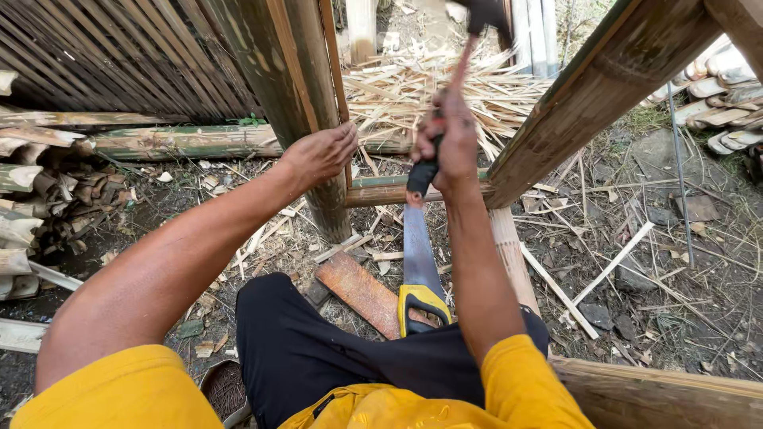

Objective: The person sits on the ground and uses a hammer to drive nails into bamboo strips, securing them to a larger bamboo frame. They also use a hand saw to cut bamboo pieces to size and a knife to trim the material. The person works on a partially constructed bamboo structure in an outdoor setting.

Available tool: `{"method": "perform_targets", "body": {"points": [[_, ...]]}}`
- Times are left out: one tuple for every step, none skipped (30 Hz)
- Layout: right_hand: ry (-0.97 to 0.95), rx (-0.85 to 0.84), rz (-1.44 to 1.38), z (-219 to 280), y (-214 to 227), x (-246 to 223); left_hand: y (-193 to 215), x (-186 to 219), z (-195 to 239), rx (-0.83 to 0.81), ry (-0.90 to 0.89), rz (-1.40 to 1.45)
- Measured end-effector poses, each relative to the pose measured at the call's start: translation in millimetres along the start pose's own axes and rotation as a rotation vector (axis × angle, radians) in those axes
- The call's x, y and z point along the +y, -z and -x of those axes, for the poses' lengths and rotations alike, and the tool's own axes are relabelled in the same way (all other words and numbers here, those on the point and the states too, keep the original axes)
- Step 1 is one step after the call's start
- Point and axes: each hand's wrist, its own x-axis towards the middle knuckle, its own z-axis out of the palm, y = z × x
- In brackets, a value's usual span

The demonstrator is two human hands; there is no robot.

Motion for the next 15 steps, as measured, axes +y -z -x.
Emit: {"method": "perform_targets", "body": {"points": [[0.096, 0.109, -0.157, -0.8, -1.1, 3.3, -0.7, 0.3, -2.8, 0.013, 0.016, 0.000], [0.188, 0.219, -0.314, -0.3, -2.2, 6.7, -2.1, 1.9, -5.6, 0.024, 0.030, 0.004], [0.055, 0.045, -0.084, 1.3, -5.6, 12.3, -3.5, 3.7, -7.7, 0.035, 0.043, 0.009], [-0.072, -0.136, 0.141, 2.5, -13.0, 20.3, -5.2, 4.4, -7.7, 0.033, 0.058, 0.019], [-0.198, -0.318, 0.366, 3.6, -17.3, 23.4, -5.5, 4.7, -7.5, 0.030, 0.072, 0.029], [-0.188, -0.295, 0.366, 5.9, -14.1, 18.7, -3.0, 5.6, -8.3, 0.038, 0.073, 0.037], [-0.179, -0.273, 0.366, 5.7, -8.2, 10.8, -1.4, 5.2, -8.3, 0.011, 0.067, 0.019], [-0.175, -0.255, 0.375, 9.2, -1.4, 4.9, 1.4, 6.6, -8.3, -0.015, 0.068, 0.010], [-0.171, -0.185, 0.282, 16.9, 4.2, 4.2, 4.6, 9.6, -7.4, -0.041, 0.068, 0.002], [-0.163, -0.119, 0.189, 24.6, 10.8, 4.8, 7.7, 13.1, -5.6, -0.053, 0.044, -0.014], [-0.154, -0.052, 0.098, 32.7, 18.7, 5.7, 10.3, 17.1, -3.0, -0.064, 0.021, -0.029], [-0.146, 0.009, 0.071, 38.6, 25.6, 7.0, 8.4, 14.3, 0.3, -0.082, 0.006, -0.057], [-0.137, 0.071, 0.044, 46.8, 33.7, 9.7, 7.5, 12.7, 2.1, -0.068, 0.006, -0.085], [-0.134, 0.141, 0.018, 52.3, 43.9, 13.3, 9.2, 15.3, 1.0, -0.047, -0.001, -0.109], [-0.085, 0.178, -0.031, 50.3, 53.7, 17.3, 9.1, 16.5, -1.3, -0.026, -0.007, -0.132]]}}
